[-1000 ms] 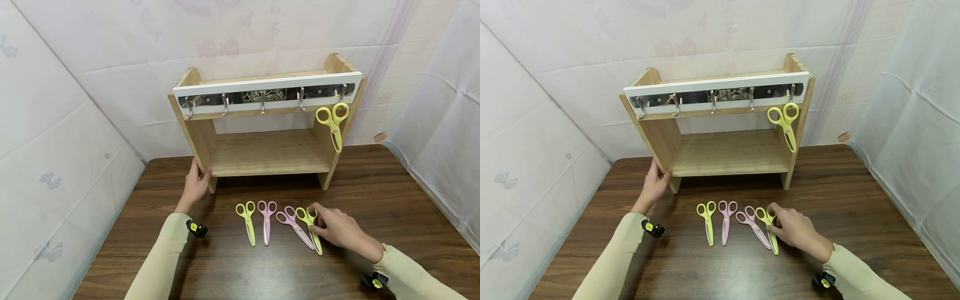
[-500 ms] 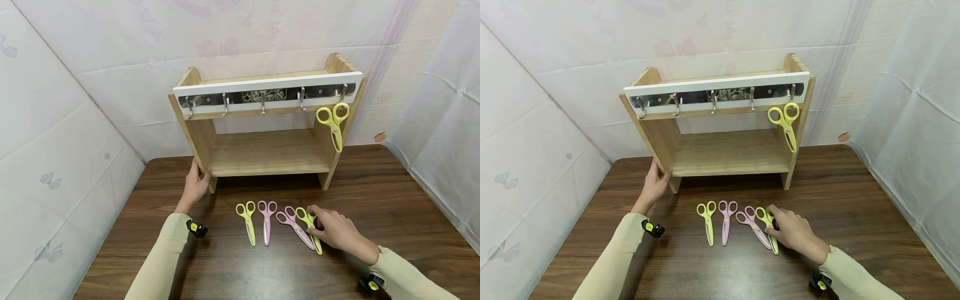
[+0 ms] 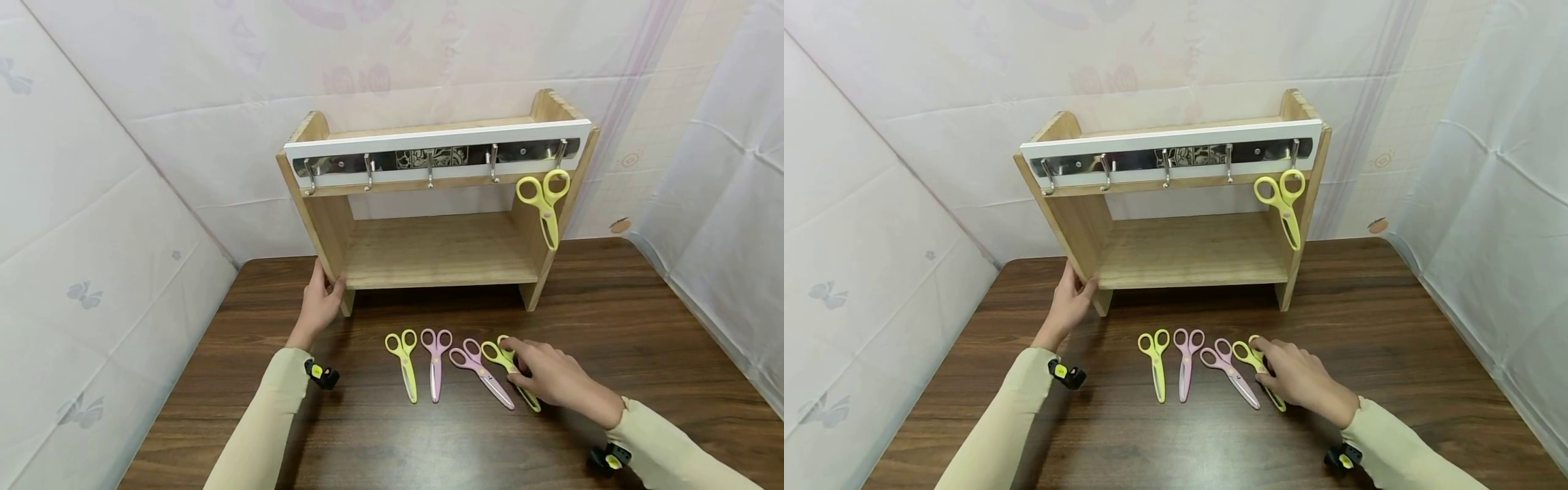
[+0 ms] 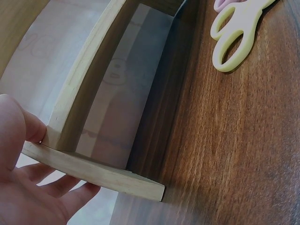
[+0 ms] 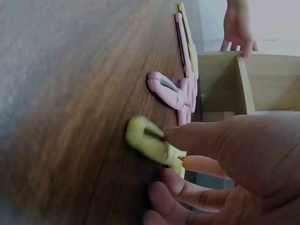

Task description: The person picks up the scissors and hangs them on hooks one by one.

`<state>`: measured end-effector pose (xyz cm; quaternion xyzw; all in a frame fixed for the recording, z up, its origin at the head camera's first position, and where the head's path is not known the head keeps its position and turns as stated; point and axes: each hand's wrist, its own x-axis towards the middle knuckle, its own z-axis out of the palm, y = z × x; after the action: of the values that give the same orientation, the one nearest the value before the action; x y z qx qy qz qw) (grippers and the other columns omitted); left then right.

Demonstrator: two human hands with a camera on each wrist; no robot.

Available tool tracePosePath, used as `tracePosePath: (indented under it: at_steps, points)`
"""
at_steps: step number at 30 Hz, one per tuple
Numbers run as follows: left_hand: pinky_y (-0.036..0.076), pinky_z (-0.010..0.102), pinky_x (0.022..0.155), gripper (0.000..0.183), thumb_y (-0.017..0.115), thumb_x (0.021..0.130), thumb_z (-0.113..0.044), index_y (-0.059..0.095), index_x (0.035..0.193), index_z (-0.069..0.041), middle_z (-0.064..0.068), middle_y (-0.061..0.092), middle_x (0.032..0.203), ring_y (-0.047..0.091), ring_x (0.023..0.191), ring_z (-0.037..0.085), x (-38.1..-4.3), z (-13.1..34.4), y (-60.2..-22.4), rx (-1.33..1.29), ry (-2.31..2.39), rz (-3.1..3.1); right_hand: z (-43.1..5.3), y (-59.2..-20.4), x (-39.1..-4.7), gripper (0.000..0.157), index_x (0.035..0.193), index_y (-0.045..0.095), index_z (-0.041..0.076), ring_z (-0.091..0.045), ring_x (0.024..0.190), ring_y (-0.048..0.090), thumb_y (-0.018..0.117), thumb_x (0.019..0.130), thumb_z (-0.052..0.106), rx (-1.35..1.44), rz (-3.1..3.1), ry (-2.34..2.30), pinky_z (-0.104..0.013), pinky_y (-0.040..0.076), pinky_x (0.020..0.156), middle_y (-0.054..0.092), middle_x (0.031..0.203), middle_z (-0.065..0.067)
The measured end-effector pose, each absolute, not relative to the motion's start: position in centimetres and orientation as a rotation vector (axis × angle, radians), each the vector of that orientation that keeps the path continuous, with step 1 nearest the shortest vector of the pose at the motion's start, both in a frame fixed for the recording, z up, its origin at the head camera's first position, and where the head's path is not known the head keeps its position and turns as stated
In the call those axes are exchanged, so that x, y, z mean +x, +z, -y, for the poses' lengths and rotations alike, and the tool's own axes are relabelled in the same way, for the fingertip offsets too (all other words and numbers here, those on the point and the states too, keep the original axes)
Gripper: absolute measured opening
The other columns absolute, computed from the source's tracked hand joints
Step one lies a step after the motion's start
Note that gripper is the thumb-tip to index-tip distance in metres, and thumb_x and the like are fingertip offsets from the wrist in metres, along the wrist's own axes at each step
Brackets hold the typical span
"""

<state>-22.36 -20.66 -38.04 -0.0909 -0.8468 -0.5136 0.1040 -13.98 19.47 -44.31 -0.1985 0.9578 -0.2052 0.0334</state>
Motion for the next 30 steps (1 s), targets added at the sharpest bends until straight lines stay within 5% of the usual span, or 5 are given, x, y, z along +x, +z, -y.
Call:
tracePosePath:
  at_steps: [8, 14, 24, 30]
  points:
    - [0.052, 0.059, 0.099, 0.056, 0.049, 0.106, -0.003, 0.026, 0.158, 0.001, 0.037, 0.048, 0.142, 0.053, 0.130, 0.047, -22.5, 20.8, -38.4, -0.280, -1.516, 2.493, -20.6, -43.5, -14.2, 0.059, 0.139, 0.060, 0.020, -0.014, 0.080, 0.059, 0.083, 0.086, 0.012, -0.734, -2.889, -0.537, -0.034, 0.043, 0.051, 0.061, 0.099, 0.001]
    - [0.052, 0.059, 0.099, 0.055, 0.048, 0.106, -0.002, 0.027, 0.157, 0.003, 0.038, 0.048, 0.142, 0.053, 0.130, 0.048, -22.3, 20.7, -38.1, -0.286, -1.499, 2.498, -21.7, -43.5, -14.4, 0.057, 0.134, 0.060, 0.023, -0.017, 0.083, 0.063, 0.083, 0.085, 0.006, -0.791, -2.912, -0.553, -0.034, 0.045, 0.051, 0.062, 0.099, 0.001]
    - [0.051, 0.060, 0.100, 0.056, 0.048, 0.108, -0.009, 0.025, 0.160, -0.006, 0.035, 0.047, 0.144, 0.053, 0.131, 0.046, -24.5, 21.9, -40.9, -0.269, -1.496, 2.496, -23.1, -43.8, -14.9, 0.029, 0.105, 0.067, 0.021, -0.009, 0.076, 0.057, 0.084, 0.085, 0.009, -0.729, -2.922, -0.582, -0.032, 0.045, 0.054, 0.059, 0.088, 0.009]
    - [0.053, 0.055, 0.100, 0.056, 0.051, 0.108, -0.013, 0.028, 0.159, -0.014, 0.029, 0.050, 0.145, 0.055, 0.131, 0.040, -25.2, 22.3, -41.9, -0.256, -1.481, 2.493, -23.1, -43.9, -14.9, 0.025, 0.099, 0.068, 0.021, -0.007, 0.074, 0.054, 0.084, 0.084, 0.009, -0.721, -2.930, -0.568, -0.030, 0.044, 0.055, 0.056, 0.084, 0.010]
